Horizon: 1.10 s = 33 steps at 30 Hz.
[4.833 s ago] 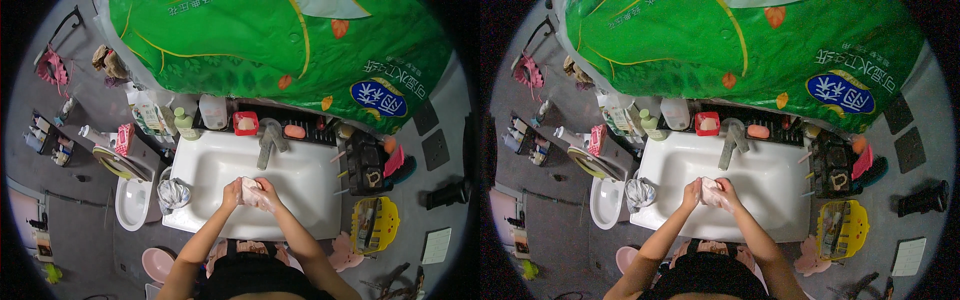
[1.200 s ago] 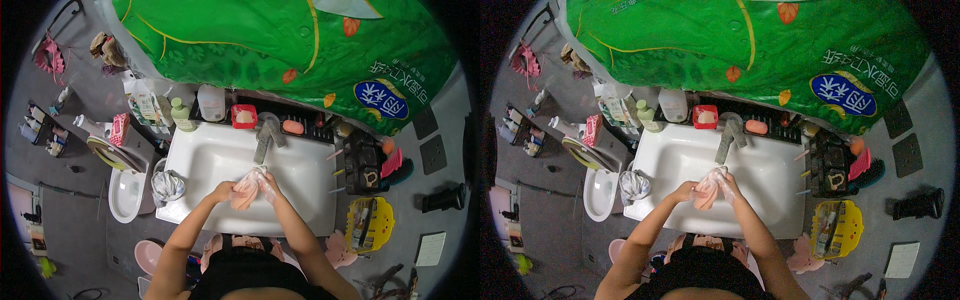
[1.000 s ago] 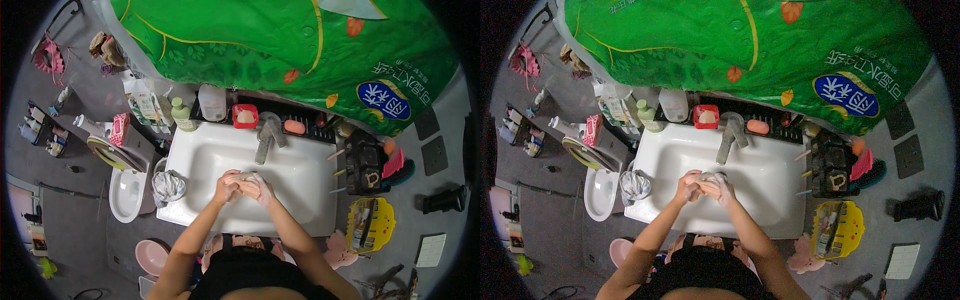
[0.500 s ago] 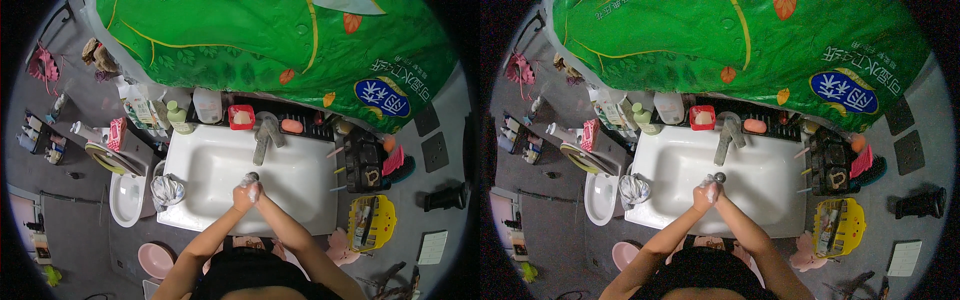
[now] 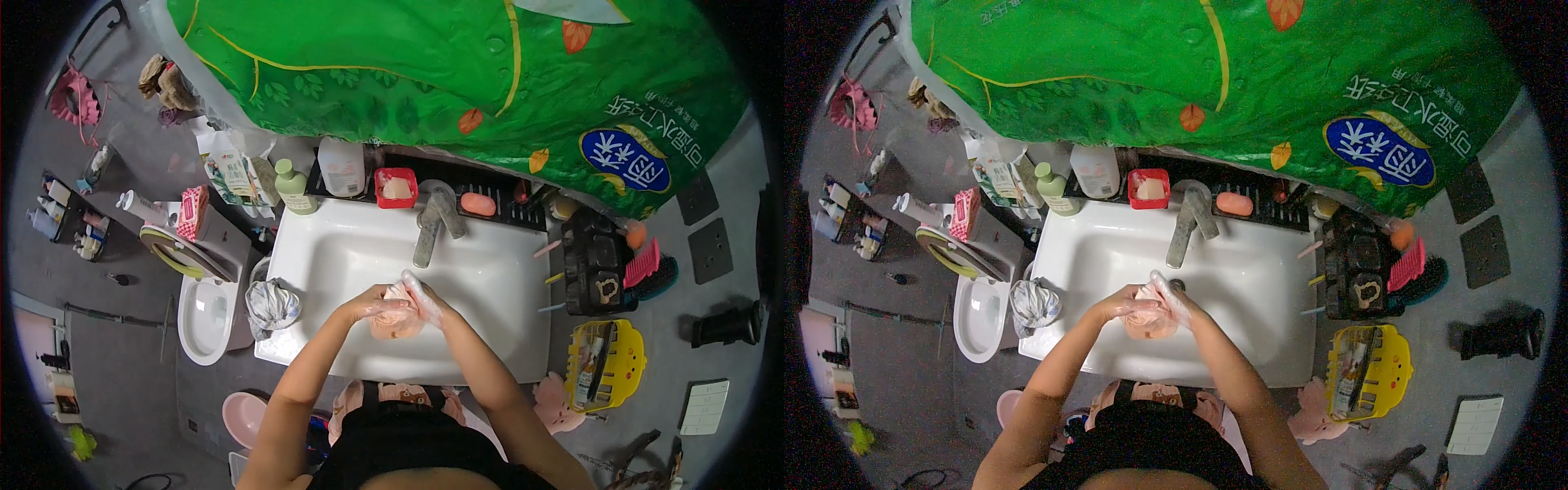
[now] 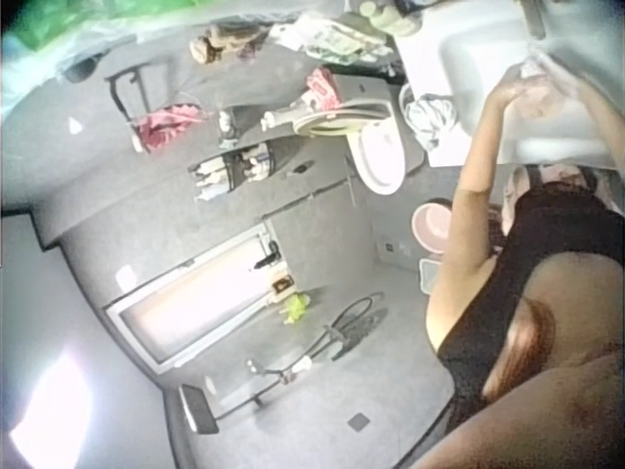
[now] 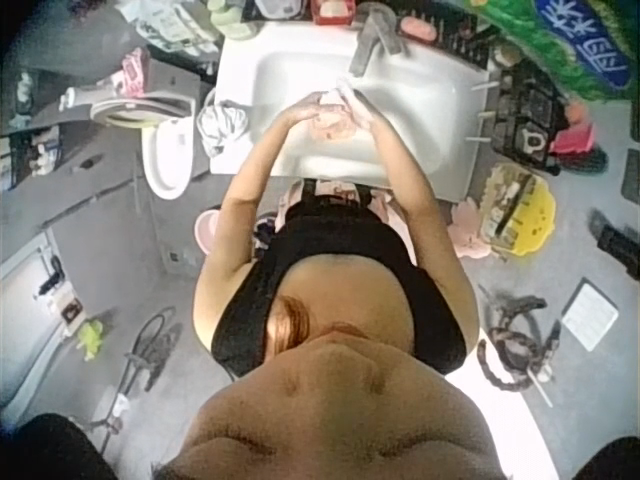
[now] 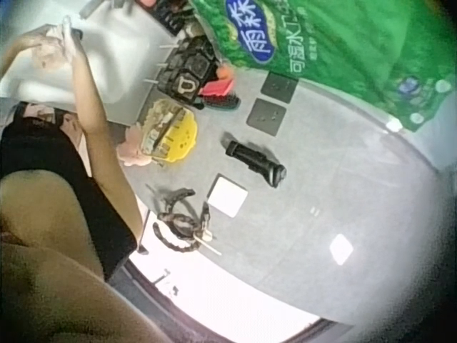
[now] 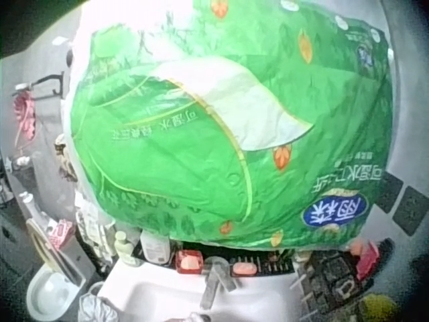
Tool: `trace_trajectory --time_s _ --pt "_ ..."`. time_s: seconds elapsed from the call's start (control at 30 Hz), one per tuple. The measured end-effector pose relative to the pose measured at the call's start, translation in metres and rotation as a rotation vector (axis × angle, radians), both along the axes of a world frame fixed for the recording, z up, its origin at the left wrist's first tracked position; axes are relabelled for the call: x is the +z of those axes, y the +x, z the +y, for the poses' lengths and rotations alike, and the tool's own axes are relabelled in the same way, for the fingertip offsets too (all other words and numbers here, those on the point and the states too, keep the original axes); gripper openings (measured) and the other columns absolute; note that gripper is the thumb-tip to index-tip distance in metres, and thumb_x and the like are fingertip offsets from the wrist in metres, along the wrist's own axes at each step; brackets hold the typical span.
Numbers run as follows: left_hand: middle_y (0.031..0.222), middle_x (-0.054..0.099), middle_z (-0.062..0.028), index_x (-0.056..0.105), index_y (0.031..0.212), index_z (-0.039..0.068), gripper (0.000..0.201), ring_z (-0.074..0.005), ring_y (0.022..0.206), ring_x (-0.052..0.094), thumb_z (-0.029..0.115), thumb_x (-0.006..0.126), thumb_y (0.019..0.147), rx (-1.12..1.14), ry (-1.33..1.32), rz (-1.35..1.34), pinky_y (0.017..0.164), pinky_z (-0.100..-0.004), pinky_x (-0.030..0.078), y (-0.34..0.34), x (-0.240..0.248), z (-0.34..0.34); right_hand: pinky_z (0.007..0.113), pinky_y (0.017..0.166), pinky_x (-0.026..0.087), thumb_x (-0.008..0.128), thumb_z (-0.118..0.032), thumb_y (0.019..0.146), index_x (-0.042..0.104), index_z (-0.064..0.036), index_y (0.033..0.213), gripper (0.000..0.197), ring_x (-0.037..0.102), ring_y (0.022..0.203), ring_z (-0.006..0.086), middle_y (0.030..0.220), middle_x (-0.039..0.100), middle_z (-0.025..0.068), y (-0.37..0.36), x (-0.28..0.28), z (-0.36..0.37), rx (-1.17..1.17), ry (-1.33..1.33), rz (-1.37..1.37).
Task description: The person rinses a cloth under the faucet, rubs a bar of soap over it, and lathers the cloth by hand in the sink.
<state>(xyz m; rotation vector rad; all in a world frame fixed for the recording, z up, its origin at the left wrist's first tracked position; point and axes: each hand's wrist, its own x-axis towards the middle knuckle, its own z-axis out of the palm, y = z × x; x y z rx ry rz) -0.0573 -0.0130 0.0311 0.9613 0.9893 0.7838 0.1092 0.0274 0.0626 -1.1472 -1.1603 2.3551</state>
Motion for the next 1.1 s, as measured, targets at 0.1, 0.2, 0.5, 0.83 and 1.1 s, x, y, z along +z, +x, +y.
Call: trace_trajectory --time_s 0.1,0.2,0.5,0.83,1.1 --pt "0.072 0.058 -0.0027 0.060 0.084 0.001 0.035 -0.0116 0.068 0.054 0.035 0.065 0.076 -0.019 0.187 0.294 0.061 -0.0260 0.045 -0.017 0.006 0.002 0.024 0.070 0.043 0.055 -0.037 0.083 0.056 -0.0039 0.097 0.037 0.052 0.080 0.0088 0.091 0.056 0.0034 0.008 -0.005 0.001 0.091 0.262 -0.115" --pt "0.070 0.058 -0.0036 0.057 0.078 0.002 0.025 -0.0099 0.062 0.053 0.027 0.061 0.079 0.432 0.003 0.086 0.057 -0.0252 0.044 -0.024 0.007 -0.001 0.023 0.067 0.044 0.062 -0.031 0.078 0.058 -0.0045 0.099 0.034 0.053 0.077 0.0071 0.087 0.057 0.0023 0.028 -0.011 -0.001 0.468 0.321 -0.329" --pt "0.071 0.060 -0.0110 0.056 0.081 0.003 0.009 -0.0202 0.069 0.060 0.011 0.057 0.076 0.667 0.560 0.465 0.064 -0.0329 0.047 0.074 -0.006 -0.022 0.029 0.073 0.046 0.050 -0.037 0.085 0.051 -0.0077 0.113 0.040 0.053 0.093 0.0135 0.106 0.054 0.0027 0.008 -0.066 -0.004 -0.270 0.123 0.019" --pt "0.072 0.058 -0.0176 0.057 0.068 0.004 0.021 -0.0364 0.064 0.053 0.024 0.057 0.072 0.923 0.932 1.429 0.071 -0.0451 0.042 0.091 0.016 -0.023 0.027 0.055 0.043 0.050 -0.041 0.084 0.053 -0.0064 0.098 0.037 0.053 0.070 0.0135 0.083 0.054 0.0028 -0.014 -0.031 -0.033 -0.368 -0.254 0.080" --pt "0.069 0.058 -0.0210 0.052 0.069 0.001 0.035 -0.0383 0.068 0.056 0.034 0.054 0.079 0.585 0.226 0.683 0.057 -0.0371 0.042 0.043 -0.002 -0.004 0.027 0.046 0.041 0.051 -0.044 0.083 0.054 -0.0062 0.087 0.038 0.053 0.058 0.0124 0.069 0.053 0.0023 -0.012 -0.035 -0.028 -0.478 -0.208 0.180"
